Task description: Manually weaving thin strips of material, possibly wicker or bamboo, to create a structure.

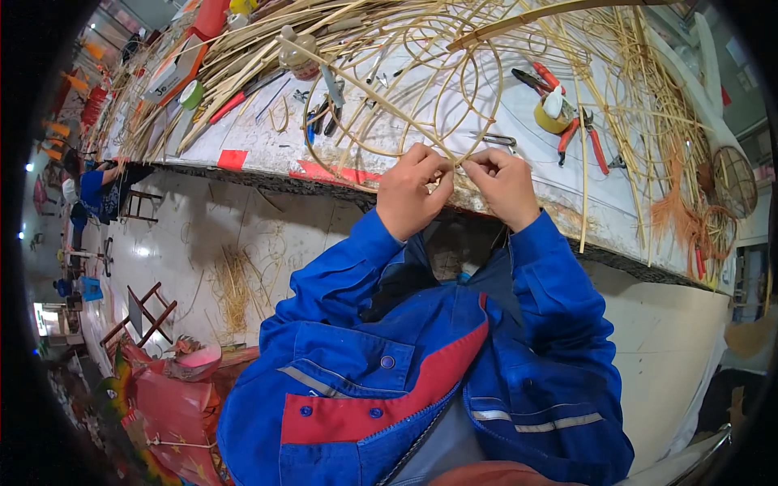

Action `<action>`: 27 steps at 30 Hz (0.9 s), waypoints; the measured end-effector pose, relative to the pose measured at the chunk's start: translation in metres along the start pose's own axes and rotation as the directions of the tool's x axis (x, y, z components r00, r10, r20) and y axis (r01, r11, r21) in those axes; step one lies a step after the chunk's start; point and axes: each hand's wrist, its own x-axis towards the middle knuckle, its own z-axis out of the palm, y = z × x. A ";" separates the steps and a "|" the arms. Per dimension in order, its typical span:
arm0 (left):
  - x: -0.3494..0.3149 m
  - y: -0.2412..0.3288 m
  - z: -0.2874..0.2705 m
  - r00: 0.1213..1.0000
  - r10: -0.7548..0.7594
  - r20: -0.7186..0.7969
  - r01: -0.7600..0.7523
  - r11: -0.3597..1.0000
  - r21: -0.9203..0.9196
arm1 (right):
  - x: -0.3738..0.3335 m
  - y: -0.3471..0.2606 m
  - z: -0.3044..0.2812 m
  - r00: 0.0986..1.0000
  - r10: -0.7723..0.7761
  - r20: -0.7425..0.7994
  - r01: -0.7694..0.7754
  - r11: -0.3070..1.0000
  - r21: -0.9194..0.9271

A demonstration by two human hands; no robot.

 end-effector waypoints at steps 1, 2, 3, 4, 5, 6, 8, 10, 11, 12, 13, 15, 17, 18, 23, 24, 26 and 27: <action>0.000 0.001 0.002 0.998 -0.061 0.000 0.060 0.990 -0.125 | -0.003 0.002 0.003 1.000 0.010 -0.014 -0.010 0.998 0.055; 0.000 0.001 0.003 0.998 -0.056 0.007 0.056 0.990 -0.126 | -0.005 0.003 0.006 0.999 0.021 -0.028 -0.018 0.994 0.110; -0.001 0.000 0.003 0.996 -0.090 0.023 0.092 0.978 -0.189 | -0.006 0.003 0.007 0.999 0.032 -0.042 -0.025 0.986 0.165; -0.001 -0.001 0.003 0.992 -0.122 0.042 0.129 0.959 -0.250 | -0.007 0.004 0.007 0.998 0.035 -0.050 -0.026 0.986 0.166; -0.001 -0.001 0.004 0.986 -0.154 0.064 0.166 0.936 -0.310 | -0.008 0.004 0.007 0.998 0.039 -0.051 -0.029 0.983 0.180; -0.002 -0.001 0.005 0.986 -0.151 0.071 0.165 0.937 -0.309 | -0.009 0.003 0.007 0.998 0.045 -0.050 -0.034 0.980 0.195; -0.004 -0.001 0.008 0.953 -0.258 0.161 0.304 0.822 -0.482 | -0.012 0.002 0.008 0.997 0.054 -0.055 -0.041 0.976 0.213; -0.006 -0.003 0.010 0.928 -0.302 0.219 0.373 0.745 -0.553 | -0.014 0.001 0.009 0.997 0.043 -0.071 -0.028 0.980 0.198; -0.006 -0.005 0.012 0.936 -0.288 0.202 0.352 0.779 -0.518 | -0.014 0.001 0.009 0.996 0.035 -0.076 -0.020 0.982 0.188; -0.005 -0.007 0.013 0.944 -0.274 0.185 0.330 0.811 -0.482 | -0.016 0.000 0.009 0.996 0.037 -0.078 -0.021 0.982 0.189; -0.005 -0.008 0.013 0.951 -0.260 0.168 0.308 0.841 -0.445 | -0.019 -0.002 0.009 0.996 0.049 -0.078 -0.032 0.978 0.205; -0.003 -0.011 0.014 0.971 -0.192 0.139 0.231 0.901 -0.368 | -0.027 -0.006 0.011 0.995 0.072 -0.075 -0.053 0.970 0.237; 0.000 -0.009 0.015 0.994 -0.044 0.101 0.064 0.977 -0.202 | -0.034 -0.010 0.014 0.992 0.094 -0.082 -0.067 0.958 0.278; 0.001 -0.008 0.015 0.994 -0.044 0.102 0.064 0.977 -0.202 | -0.037 -0.013 0.015 0.990 0.113 -0.088 -0.080 0.945 0.318; 0.003 -0.004 0.013 0.997 0.005 0.078 0.009 0.985 -0.173 | -0.047 -0.021 0.012 0.990 0.112 -0.082 -0.083 0.951 0.297; 0.003 -0.003 0.013 0.996 0.026 0.080 -0.015 0.990 -0.137 | -0.049 -0.022 0.013 0.990 0.113 -0.083 -0.084 0.951 0.298; 0.003 -0.002 0.011 0.995 0.046 0.083 -0.037 0.994 -0.100 | -0.053 -0.023 0.016 0.996 0.071 -0.062 -0.048 0.946 0.321; 0.003 -0.001 0.009 0.994 0.073 0.086 -0.065 0.994 -0.091 | -0.054 -0.026 0.017 0.998 0.049 -0.050 -0.030 0.943 0.333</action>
